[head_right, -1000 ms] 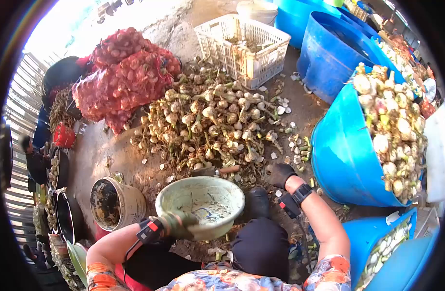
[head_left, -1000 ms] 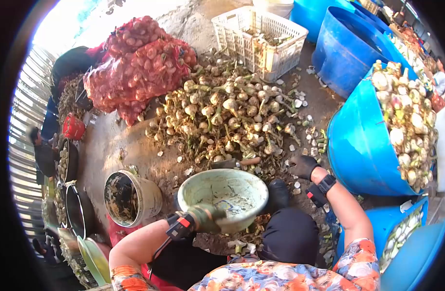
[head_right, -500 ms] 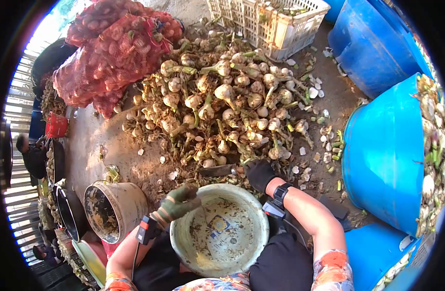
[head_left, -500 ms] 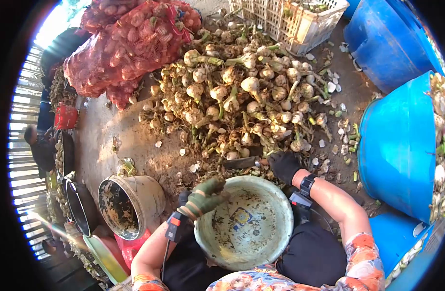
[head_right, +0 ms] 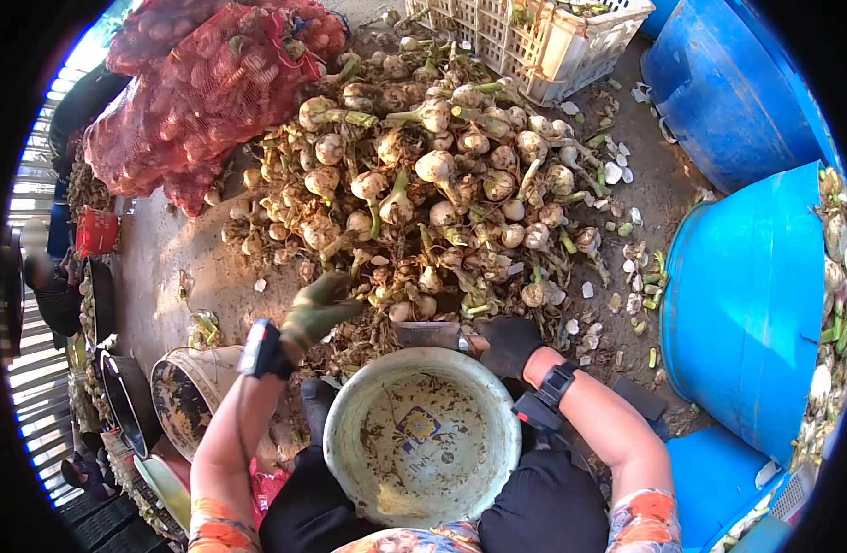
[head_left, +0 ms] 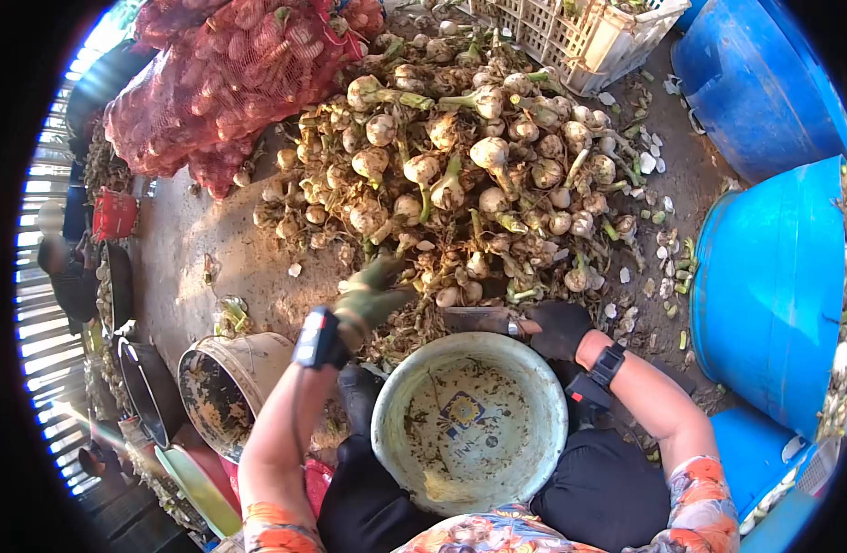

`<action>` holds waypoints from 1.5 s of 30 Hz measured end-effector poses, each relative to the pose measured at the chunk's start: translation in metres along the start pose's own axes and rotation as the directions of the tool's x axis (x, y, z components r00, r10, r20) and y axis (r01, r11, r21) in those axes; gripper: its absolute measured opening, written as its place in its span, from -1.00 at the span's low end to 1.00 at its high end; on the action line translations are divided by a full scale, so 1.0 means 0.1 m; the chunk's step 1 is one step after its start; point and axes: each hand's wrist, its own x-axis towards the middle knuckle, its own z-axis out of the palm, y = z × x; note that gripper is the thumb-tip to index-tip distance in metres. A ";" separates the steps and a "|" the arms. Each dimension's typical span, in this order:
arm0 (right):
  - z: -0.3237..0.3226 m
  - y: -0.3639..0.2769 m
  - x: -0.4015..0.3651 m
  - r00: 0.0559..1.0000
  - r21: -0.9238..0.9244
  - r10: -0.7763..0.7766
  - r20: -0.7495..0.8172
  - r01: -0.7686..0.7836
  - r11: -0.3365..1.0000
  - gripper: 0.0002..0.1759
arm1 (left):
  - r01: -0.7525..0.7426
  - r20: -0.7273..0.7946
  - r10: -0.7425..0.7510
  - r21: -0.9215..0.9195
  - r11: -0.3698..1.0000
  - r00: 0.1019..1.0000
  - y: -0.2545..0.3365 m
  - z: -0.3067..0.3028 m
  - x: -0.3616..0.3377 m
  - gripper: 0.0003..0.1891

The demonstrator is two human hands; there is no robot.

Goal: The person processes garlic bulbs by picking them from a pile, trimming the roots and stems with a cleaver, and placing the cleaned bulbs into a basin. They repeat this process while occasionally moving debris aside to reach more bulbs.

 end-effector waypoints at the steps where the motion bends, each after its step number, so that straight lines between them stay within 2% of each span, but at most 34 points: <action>1: 0.02 0.04 -0.07 0.996 0.007 -0.027 -0.080 0.028 1.000 -0.61 | -0.040 0.032 0.037 0.072 0.997 0.999 -0.03 0.15 0.09 -0.51; 3: 0.02 0.22 -0.10 0.998 -0.025 -0.017 -0.064 0.015 1.000 -0.57 | -0.333 0.125 0.316 0.520 0.787 0.941 0.03 0.38 0.23 -0.46; 5: -0.02 0.35 -0.13 0.996 0.052 0.004 -0.092 0.001 0.999 -0.60 | -0.390 0.220 0.357 0.756 0.527 0.908 -0.17 0.66 0.45 -0.39; 6: -0.11 0.36 -0.17 0.993 0.028 0.051 -0.109 -0.049 0.998 -0.65 | -0.274 0.256 0.116 0.763 0.586 0.960 -0.19 0.73 0.47 -0.35; 7: -0.21 0.39 -0.24 0.994 0.024 0.052 -0.096 -0.050 0.998 -0.65 | -0.270 0.258 0.109 0.756 0.596 0.960 -0.24 0.73 0.41 -0.35; 9: -0.35 0.54 -0.39 0.980 0.205 0.123 -0.156 -0.090 0.975 -0.65 | -0.384 0.207 0.361 0.751 0.537 0.909 -0.31 0.57 0.24 -0.36; 10: -0.36 0.65 -0.45 0.970 0.333 0.104 -0.219 -0.026 0.943 -0.62 | -0.327 0.221 0.246 0.742 0.586 0.944 -0.28 0.44 0.19 -0.38; 11: -0.36 0.75 -0.51 0.955 0.450 0.090 -0.281 0.049 0.892 -0.59 | -0.282 0.183 0.221 0.747 0.603 0.958 -0.42 0.37 0.18 -0.40; 12: -0.38 0.78 -0.55 0.966 0.583 0.107 -0.234 0.051 0.811 -0.51 | -0.251 0.158 0.204 0.762 0.597 0.966 -0.55 0.30 0.12 -0.41; 14: -0.45 0.64 -0.59 0.968 0.666 0.098 -0.232 0.084 0.742 -0.52 | -0.212 0.128 0.182 0.781 0.587 0.975 -0.69 0.19 -0.01 -0.42; 15: -0.47 0.58 -0.60 0.969 0.736 0.100 -0.226 0.103 0.669 -0.53 | -0.303 0.125 0.326 0.756 0.580 0.937 -0.75 0.16 -0.08 -0.46; 16: -0.50 0.54 -0.55 0.988 0.725 0.072 -0.135 0.050 0.687 -0.58 | -0.392 0.116 0.463 0.728 0.562 0.879 -0.80 0.13 -0.13 -0.48; 17: -0.45 0.53 -0.44 0.989 0.724 0.068 -0.130 0.048 0.688 -0.58 | -0.387 0.112 0.459 0.727 0.567 0.882 -0.86 0.10 -0.14 -0.48; 19: -0.35 0.46 -0.19 0.948 0.680 0.163 -0.274 0.071 0.730 -0.66 | -0.371 -0.003 0.383 0.247 0.895 0.924 -0.93 0.05 -0.13 -0.50; 20: -0.43 0.40 -0.13 0.951 0.652 0.114 -0.288 0.107 0.751 -0.69 | -0.375 -0.132 0.432 0.315 0.872 0.892 -0.93 0.04 -0.12 -0.54; 21: -0.52 0.27 -0.11 0.953 0.652 0.114 -0.281 0.102 0.751 -0.69 | -0.370 -0.133 0.425 0.311 0.875 0.895 -0.91 0.03 -0.10 -0.54; 23: -0.64 0.09 -0.07 0.943 0.761 0.184 -0.278 0.099 0.641 -0.68 | -0.342 -0.341 0.410 0.242 0.908 0.846 -0.88 0.02 -0.01 -0.55; 24: -0.62 0.08 -0.04 0.929 0.740 0.157 -0.335 0.156 0.654 -0.67 | -0.345 -0.399 0.407 0.221 0.912 0.822 -0.91 0.06 0.08 -0.54; 25: -0.61 0.06 0.00 0.931 0.737 0.154 -0.330 0.152 0.659 -0.67 | -0.342 -0.403 0.402 0.213 0.915 0.822 -0.82 0.06 0.12 -0.54; 28: -0.60 -0.06 0.13 0.939 0.777 0.132 -0.317 0.177 0.605 -0.63 | -0.045 -0.192 0.186 0.569 0.821 0.964 -0.44 0.08 0.24 -0.43; 29: -0.59 -0.13 0.16 0.944 0.768 0.148 -0.296 0.143 0.624 -0.63 | -0.039 -0.193 0.178 0.564 0.825 0.965 -0.39 0.10 0.30 -0.43; 31: -0.56 -0.18 0.18 0.950 0.760 0.160 -0.269 0.108 0.641 -0.62 | 0.026 0.026 -0.080 0.810 0.586 0.996 -0.29 0.13 0.41 -0.36; 33: -0.50 -0.21 0.18 0.962 0.665 0.088 -0.257 0.111 0.739 -0.61 | 0.076 0.027 -0.161 0.795 0.602 0.987 -0.36 0.10 0.50 -0.48; 34: -0.43 -0.18 0.21 0.949 0.643 0.048 -0.310 0.172 0.747 -0.63 | 0.064 0.013 -0.082 0.511 0.857 0.997 -0.63 0.11 0.58 -0.52; 35: -0.43 -0.19 0.21 0.949 0.645 0.050 -0.311 0.172 0.744 -0.63 | 0.018 -0.027 -0.014 0.154 0.988 1.000 -0.78 0.13 0.59 -0.52; 36: -0.43 -0.21 0.22 0.966 0.671 0.054 -0.253 0.135 0.729 -0.63 | 0.133 0.037 -0.128 -0.305 0.943 0.991 -0.28 0.03 0.27 -0.40; 37: -0.44 -0.24 0.22 0.979 0.695 0.057 -0.195 0.097 0.712 -0.63 | 0.134 0.039 -0.128 -0.301 0.944 0.991 -0.30 0.05 0.21 -0.40; 39: -0.51 -0.36 0.21 0.981 0.652 0.059 -0.187 0.079 0.754 -0.67 | -0.122 0.027 0.194 -0.689 0.714 0.981 -0.32 0.06 0.09 -0.52; 40: -0.51 -0.41 0.21 0.971 0.534 0.013 -0.240 0.121 0.837 -0.69 | -0.131 0.041 0.191 -0.588 0.798 0.981 -0.26 0.01 0.01 -0.52; 41: -0.52 -0.45 0.21 0.958 0.404 -0.039 -0.285 0.157 0.901 -0.71 | -0.133 0.041 0.194 -0.587 0.798 0.980 -0.28 0.05 -0.02 -0.52; 42: -0.53 -0.50 0.21 0.914 0.296 -0.174 -0.367 0.292 0.909 -0.72 | -0.134 0.056 0.259 -0.743 0.656 0.964 -0.25 0.11 -0.07 -0.50; 43: -0.52 -0.53 0.21 0.914 0.296 -0.171 -0.369 0.290 0.910 -0.72 | -0.114 0.058 0.325 -0.866 0.487 0.944 -0.20 0.16 -0.11 -0.49; 44: -0.49 -0.56 0.22 0.865 0.208 -0.263 -0.427 0.377 0.903 -0.72 | 0.035 0.160 0.307 -0.926 0.375 0.938 -0.16 0.14 -0.20 -0.47; 45: -0.47 -0.59 0.23 0.806 0.114 -0.354 -0.474 0.455 0.883 -0.73 | 0.068 0.181 0.458 -0.965 0.253 0.870 -0.07 0.15 -0.25 -0.51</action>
